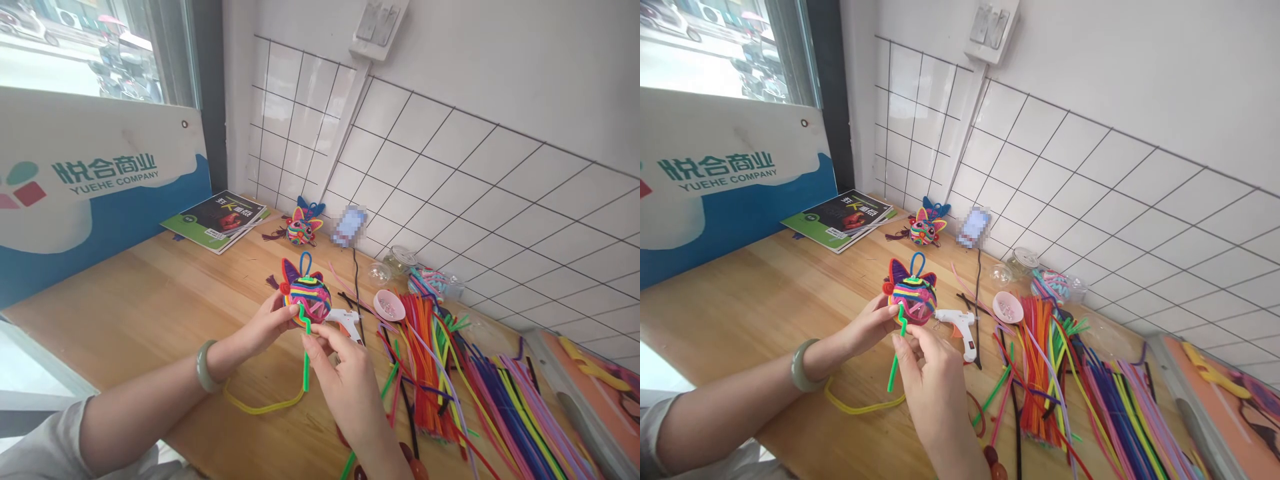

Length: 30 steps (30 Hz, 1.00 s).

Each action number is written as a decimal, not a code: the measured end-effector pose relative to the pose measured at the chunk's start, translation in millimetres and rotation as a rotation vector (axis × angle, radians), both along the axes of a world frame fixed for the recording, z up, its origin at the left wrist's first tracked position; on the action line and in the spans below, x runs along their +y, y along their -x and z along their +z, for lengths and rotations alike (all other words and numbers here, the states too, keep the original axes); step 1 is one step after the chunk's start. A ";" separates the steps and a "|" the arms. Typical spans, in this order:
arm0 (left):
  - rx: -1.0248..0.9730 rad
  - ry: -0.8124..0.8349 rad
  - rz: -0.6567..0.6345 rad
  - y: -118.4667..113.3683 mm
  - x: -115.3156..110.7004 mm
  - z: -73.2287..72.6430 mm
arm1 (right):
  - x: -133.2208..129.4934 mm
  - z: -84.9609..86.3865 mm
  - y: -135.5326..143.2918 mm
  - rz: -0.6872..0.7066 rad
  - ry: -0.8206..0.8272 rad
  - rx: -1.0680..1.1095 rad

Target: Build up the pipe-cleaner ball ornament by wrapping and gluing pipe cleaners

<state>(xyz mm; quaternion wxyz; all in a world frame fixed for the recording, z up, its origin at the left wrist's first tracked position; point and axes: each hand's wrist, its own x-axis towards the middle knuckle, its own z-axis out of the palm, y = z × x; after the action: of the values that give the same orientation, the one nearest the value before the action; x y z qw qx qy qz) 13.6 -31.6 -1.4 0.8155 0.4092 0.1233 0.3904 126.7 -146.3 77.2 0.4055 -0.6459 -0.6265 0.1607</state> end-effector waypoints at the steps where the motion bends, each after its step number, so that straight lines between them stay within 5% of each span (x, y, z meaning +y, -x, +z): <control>1: -0.012 0.011 -0.012 -0.2 -0.2 0.8 | -0.7 0.6 0.1 0.003 0.014 0.010; 14: -0.065 0.116 -0.104 -1.9 3.2 -1.8 | 0.6 3.4 -13.9 -0.065 0.100 0.106; 30: -0.042 0.064 -0.009 -3.9 -1.0 -7.2 | 8.1 -5.0 -10.3 -0.116 0.008 0.053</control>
<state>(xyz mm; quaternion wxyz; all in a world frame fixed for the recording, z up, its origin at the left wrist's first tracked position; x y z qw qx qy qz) 17.5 -32.6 -8.6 0.8323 0.3753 0.1167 0.3910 137.0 -138.2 72.2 0.4279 -0.6782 -0.5766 0.1565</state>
